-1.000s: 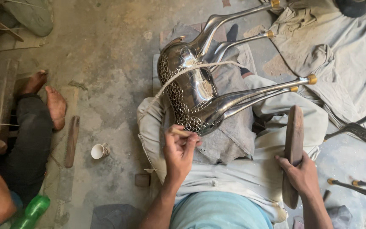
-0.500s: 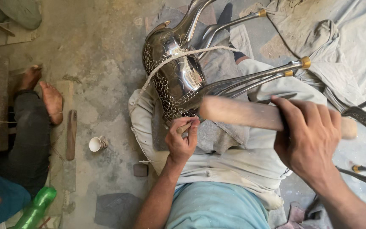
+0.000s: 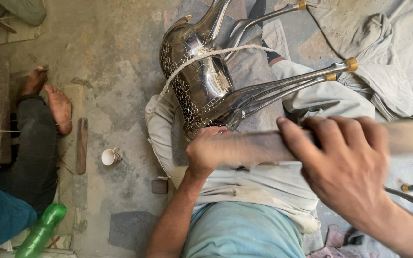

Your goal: The person sits on the floor and uses a hammer and a small metal punch to create a decorative pattern on a polished metal object. They repeatedly tap the punch with the hammer to form small indentations on the surface.

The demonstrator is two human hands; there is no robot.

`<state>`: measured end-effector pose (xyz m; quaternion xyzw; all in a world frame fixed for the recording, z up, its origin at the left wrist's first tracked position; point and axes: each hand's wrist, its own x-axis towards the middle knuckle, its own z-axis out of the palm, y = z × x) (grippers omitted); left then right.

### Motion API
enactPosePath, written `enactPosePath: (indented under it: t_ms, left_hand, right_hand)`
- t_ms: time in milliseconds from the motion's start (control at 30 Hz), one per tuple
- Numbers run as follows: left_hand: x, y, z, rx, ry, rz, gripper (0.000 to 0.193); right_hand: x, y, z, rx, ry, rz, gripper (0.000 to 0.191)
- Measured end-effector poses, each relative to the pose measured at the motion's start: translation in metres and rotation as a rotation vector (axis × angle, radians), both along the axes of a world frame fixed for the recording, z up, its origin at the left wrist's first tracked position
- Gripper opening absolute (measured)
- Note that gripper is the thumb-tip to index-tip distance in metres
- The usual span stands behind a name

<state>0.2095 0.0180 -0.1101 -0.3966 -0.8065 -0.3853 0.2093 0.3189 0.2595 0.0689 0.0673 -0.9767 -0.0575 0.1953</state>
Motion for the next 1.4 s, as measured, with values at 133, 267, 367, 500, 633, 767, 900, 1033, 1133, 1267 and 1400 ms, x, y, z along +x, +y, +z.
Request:
enactPosePath:
  t_ms: [133, 267, 367, 500, 633, 767, 900, 1033, 1133, 1267, 1400]
  left_hand:
    - [-0.01, 0.004, 0.005, 0.035, -0.036, -0.054, 0.037]
    - [-0.021, 0.002, 0.013, -0.068, -0.144, -0.147, 0.034]
    - [-0.026, 0.005, 0.027, -0.12, -0.187, -0.18, 0.033]
    - [-0.034, 0.011, 0.055, -0.251, -0.199, -0.312, 0.026]
    - [-0.04, 0.02, 0.08, -0.288, -0.27, -0.407, 0.031]
    - [-0.054, 0.031, 0.094, -0.433, -0.296, -0.449, 0.035]
    - [-0.057, 0.038, 0.102, -0.555, -0.315, -0.47, 0.037]
    - [-0.057, 0.038, 0.105, -0.591, -0.357, -0.472, 0.042]
    - [-0.055, 0.033, 0.103, -0.519, -0.362, -0.47, 0.041]
    - [-0.048, 0.018, 0.095, -0.378, -0.347, -0.403, 0.04]
    - [-0.042, 0.005, 0.083, -0.253, -0.347, -0.348, 0.038]
  right_hand:
    - [0.004, 0.004, -0.001, -0.125, 0.067, -0.015, 0.06]
    - [0.007, 0.009, -0.006, -0.056, -0.006, -0.138, 0.06]
    - [0.006, 0.01, -0.02, -0.569, 0.084, -0.121, 0.053]
    - [0.014, 0.013, -0.043, -0.194, 0.115, -0.19, 0.053]
    - [0.026, 0.01, -0.075, -0.754, 0.15, -0.24, 0.051]
    - [0.043, 0.015, -0.101, -0.567, 0.084, -0.311, 0.056]
    - [0.055, 0.012, -0.124, -1.209, -0.034, -0.573, 0.06]
    - [0.056, 0.003, -0.139, -1.555, 0.079, -0.489, 0.061]
    - [0.048, 0.0, -0.138, -1.181, 0.126, -0.393, 0.055]
    - [0.027, 0.008, -0.118, -0.678, 0.081, -0.263, 0.055]
    - [0.011, 0.008, -0.09, -0.813, 0.068, -0.209, 0.044]
